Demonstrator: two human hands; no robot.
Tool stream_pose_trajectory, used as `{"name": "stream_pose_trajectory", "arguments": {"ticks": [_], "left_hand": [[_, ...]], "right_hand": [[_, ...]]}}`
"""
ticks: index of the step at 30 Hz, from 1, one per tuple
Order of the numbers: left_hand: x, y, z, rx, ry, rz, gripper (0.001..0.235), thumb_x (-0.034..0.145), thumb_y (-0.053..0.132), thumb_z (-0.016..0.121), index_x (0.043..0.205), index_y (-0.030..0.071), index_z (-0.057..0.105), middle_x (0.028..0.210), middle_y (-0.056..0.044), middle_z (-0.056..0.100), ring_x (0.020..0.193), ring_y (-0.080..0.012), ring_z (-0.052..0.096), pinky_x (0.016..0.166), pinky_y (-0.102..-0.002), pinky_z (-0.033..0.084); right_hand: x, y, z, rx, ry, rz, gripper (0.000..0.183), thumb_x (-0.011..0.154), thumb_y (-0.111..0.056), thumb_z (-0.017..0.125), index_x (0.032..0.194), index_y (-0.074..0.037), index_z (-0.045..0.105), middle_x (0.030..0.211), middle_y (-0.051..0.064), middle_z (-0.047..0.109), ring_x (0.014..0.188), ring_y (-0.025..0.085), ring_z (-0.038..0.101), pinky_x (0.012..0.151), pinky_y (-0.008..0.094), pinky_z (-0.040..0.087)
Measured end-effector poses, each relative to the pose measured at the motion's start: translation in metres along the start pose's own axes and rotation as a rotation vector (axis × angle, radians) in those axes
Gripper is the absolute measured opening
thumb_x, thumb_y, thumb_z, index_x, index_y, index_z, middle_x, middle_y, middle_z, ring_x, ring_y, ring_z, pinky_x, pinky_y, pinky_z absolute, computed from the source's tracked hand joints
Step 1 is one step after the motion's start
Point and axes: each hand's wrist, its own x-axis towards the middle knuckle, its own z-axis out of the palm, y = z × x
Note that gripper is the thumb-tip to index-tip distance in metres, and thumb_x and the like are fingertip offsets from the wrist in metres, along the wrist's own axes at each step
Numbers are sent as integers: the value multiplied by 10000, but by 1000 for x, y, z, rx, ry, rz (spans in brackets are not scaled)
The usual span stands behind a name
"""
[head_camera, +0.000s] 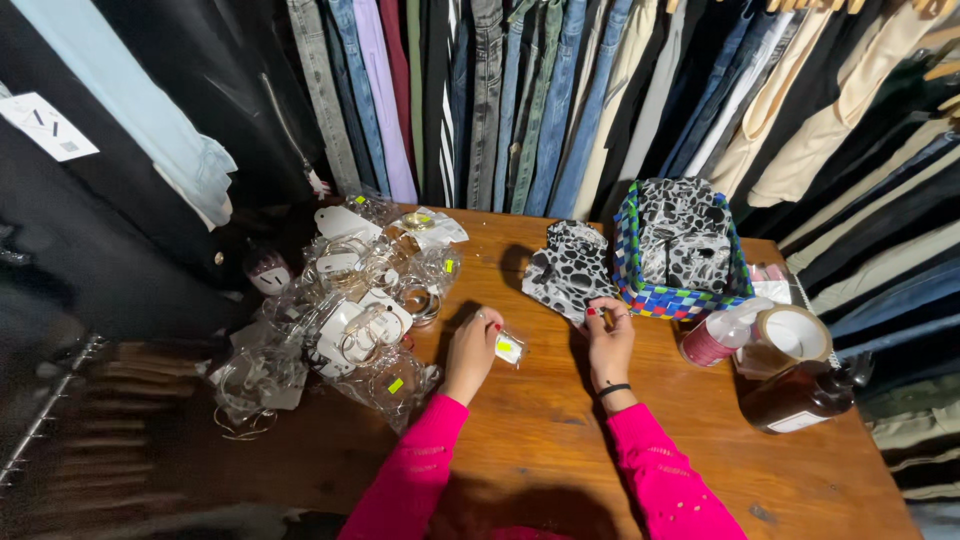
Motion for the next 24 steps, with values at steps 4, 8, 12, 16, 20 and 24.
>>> {"name": "stream_pose_trajectory", "arguments": {"ticks": [4, 8, 12, 16, 20, 24], "left_hand": [[-9, 9, 2, 389, 43, 49, 89, 962, 331, 641, 976, 252, 682, 1236, 10, 592, 1155, -294, 540, 929, -440, 486], [2, 42, 8, -256, -49, -22, 463, 1020, 536, 520, 1190, 133, 673, 1212, -121, 641, 1143, -319, 615, 955, -459, 498], [14, 98, -23, -946, -257, -230, 1013, 982, 739, 519, 1500, -123, 388, 1454, -411, 465, 1308, -466, 560, 1049, -536, 504], [56, 77, 0, -975, -120, -284, 520, 930, 239, 775, 1355, -2, 599, 1196, -179, 675, 1022, -318, 745, 850, -423, 624], [82, 56, 12, -956, -143, -226, 429, 939, 118, 708, 1347, 39, 604, 1166, -135, 634, 1021, -286, 729, 843, -428, 630], [109, 42, 26, -860, -269, -165, 488, 980, 197, 706, 1422, 63, 548, 1217, -133, 657, 1061, -261, 719, 850, -430, 631]], "right_hand": [[16, 20, -9, -146, 25, -102, 225, 943, -36, 706, 1092, -124, 563, 961, -71, 577, 775, 23, 547, 713, 176, 592], [-2, 2, -1, -282, 31, -320, 423, 922, 12, 740, 1242, -101, 488, 960, 40, 744, 814, 131, 676, 782, 314, 598], [-39, -53, 12, -541, -155, -772, 242, 848, 80, 710, 1031, -77, 721, 952, 98, 793, 1035, 310, 743, 993, 463, 578], [-42, -62, 4, -614, -263, -904, 295, 789, 135, 699, 972, -92, 742, 945, 20, 802, 1117, 234, 732, 1092, 448, 529], [-27, -50, 0, -328, -204, -473, 296, 908, 75, 581, 1172, -56, 612, 1148, 138, 717, 1228, 317, 651, 1084, 544, 497], [-4, -23, 5, 129, -199, 21, 474, 973, -90, 705, 1353, -70, 421, 959, 70, 672, 785, 129, 672, 669, 304, 652]]}}
